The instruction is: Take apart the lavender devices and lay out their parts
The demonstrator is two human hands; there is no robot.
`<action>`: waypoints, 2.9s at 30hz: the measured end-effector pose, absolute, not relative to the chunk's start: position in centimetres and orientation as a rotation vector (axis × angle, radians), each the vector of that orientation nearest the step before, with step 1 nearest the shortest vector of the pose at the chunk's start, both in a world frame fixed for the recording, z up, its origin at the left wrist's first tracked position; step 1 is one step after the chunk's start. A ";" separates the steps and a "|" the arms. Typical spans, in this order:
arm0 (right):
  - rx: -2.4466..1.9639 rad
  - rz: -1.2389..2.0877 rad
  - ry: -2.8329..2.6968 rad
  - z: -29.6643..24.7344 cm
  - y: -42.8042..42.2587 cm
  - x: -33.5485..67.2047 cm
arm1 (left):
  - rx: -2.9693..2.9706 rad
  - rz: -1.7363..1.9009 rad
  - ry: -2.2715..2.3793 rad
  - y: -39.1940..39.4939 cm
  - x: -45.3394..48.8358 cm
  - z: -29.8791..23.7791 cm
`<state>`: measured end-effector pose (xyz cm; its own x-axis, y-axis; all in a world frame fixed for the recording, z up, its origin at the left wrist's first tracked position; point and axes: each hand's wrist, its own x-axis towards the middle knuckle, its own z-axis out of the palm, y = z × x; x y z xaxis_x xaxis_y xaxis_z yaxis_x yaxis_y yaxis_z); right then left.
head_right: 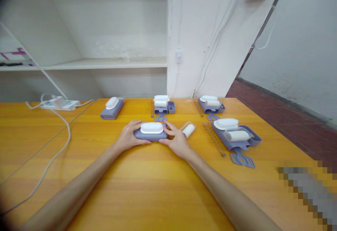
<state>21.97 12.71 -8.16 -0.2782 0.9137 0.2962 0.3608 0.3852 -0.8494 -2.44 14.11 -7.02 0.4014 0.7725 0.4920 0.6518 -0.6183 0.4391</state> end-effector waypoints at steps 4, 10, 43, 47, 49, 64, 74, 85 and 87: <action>-1.091 0.779 -1.876 -8.3 12.6 21.8 | 2.464 1.043 1.254 14.3 -2.4 -7.2; -1.100 0.654 -1.929 -9.2 12.6 21.6 | 2.420 1.062 1.245 14.1 -2.1 -7.2; -1.138 0.026 -2.328 -7.7 10.4 20.5 | 2.664 1.114 1.159 12.0 -0.5 -6.5; -1.053 0.151 -2.271 -8.0 10.7 20.8 | 2.440 1.251 1.253 12.0 -0.4 -6.7; -1.029 0.197 -2.247 -8.1 10.8 20.8 | 2.334 1.302 1.290 12.2 -0.4 -6.8; -1.032 0.173 -2.195 -8.7 11.5 21.0 | 2.165 1.347 1.330 12.6 -0.3 -7.1; -1.027 0.257 -2.169 -8.1 11.2 20.9 | 2.440 1.431 1.165 12.3 -0.3 -7.5; -0.996 0.350 -2.070 -8.6 11.7 21.1 | 2.562 1.215 1.205 11.9 0.0 -6.7; -1.001 0.371 -2.063 -8.6 11.7 21.1 | 2.543 1.229 1.209 11.9 0.0 -6.8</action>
